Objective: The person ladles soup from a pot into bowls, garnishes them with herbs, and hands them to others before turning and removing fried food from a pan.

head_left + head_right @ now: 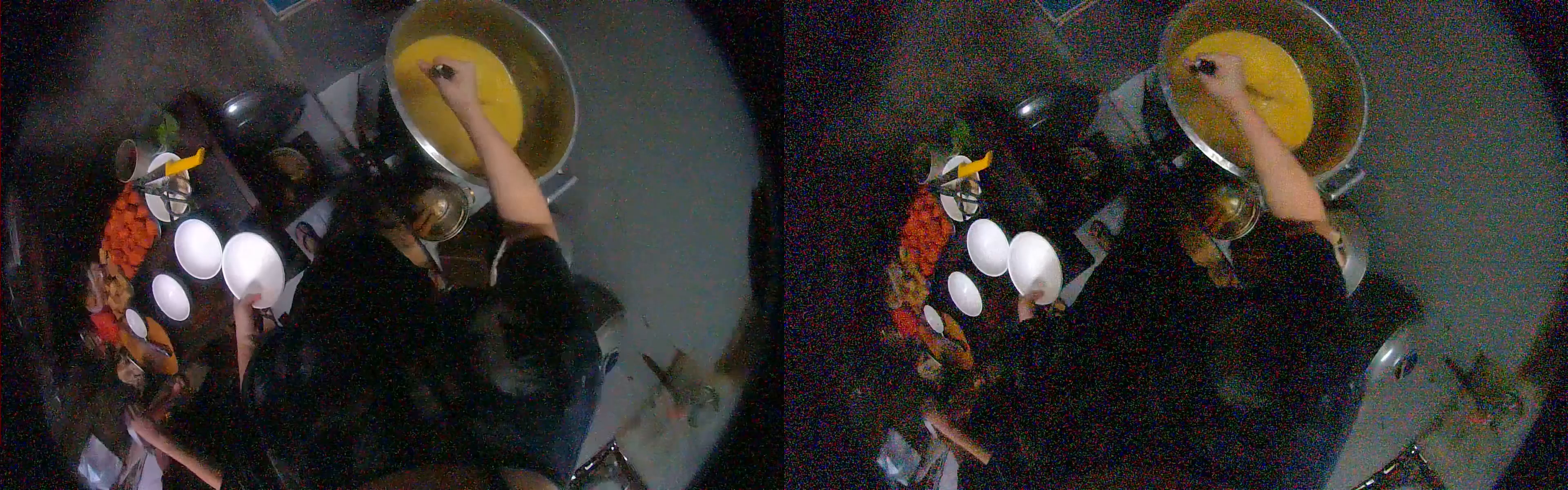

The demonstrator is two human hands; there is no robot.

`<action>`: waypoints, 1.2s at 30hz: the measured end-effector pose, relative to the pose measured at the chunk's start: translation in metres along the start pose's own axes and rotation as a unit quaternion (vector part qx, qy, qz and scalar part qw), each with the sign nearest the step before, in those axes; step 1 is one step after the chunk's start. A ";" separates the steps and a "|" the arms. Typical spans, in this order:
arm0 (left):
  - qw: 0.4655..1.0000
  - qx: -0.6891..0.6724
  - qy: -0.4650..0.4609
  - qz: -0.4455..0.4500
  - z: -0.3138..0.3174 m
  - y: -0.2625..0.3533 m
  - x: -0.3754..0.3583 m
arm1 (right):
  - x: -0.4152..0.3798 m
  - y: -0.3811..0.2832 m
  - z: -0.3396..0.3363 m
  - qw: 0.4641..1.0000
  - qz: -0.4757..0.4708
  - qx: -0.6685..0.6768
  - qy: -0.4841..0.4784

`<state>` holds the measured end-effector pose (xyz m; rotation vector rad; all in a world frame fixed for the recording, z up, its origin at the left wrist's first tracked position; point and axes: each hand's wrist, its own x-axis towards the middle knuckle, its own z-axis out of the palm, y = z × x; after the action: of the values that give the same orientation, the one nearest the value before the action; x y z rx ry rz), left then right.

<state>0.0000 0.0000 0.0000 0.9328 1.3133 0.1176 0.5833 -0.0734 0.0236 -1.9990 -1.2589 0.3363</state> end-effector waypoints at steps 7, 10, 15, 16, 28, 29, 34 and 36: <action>0.984 -0.153 0.085 0.038 0.076 0.152 0.026 | 0.041 -0.064 0.046 0.984 -0.028 0.113 0.133; 0.979 -0.172 0.016 0.112 0.096 0.194 0.050 | 0.017 -0.082 0.019 0.965 -0.031 0.218 0.143; 0.978 -0.107 -0.050 0.169 0.132 0.248 0.055 | -0.092 -0.188 -0.151 0.987 -0.110 0.053 0.101; 0.979 -0.064 -0.111 0.156 0.119 0.253 0.084 | -0.114 -0.212 -0.177 0.983 -0.172 0.023 0.062; 0.963 -0.099 -0.205 0.140 0.182 0.293 0.158 | -0.030 -0.083 0.000 0.983 -0.178 0.039 0.035; 0.962 -0.097 -0.212 0.140 0.192 0.294 0.155 | -0.048 -0.094 0.005 0.987 -0.158 -0.006 -0.002; 0.937 -0.046 -0.272 0.217 0.223 0.314 0.148 | -0.120 -0.174 -0.060 0.952 -0.284 0.090 -0.073; 0.931 -0.020 -0.274 0.239 0.234 0.320 0.140 | -0.148 -0.197 -0.102 0.959 -0.260 0.094 -0.068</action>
<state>0.3767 0.1653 0.0875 1.1365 0.5501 0.2390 0.4378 -0.1975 0.2100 -1.4364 -1.7122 0.3229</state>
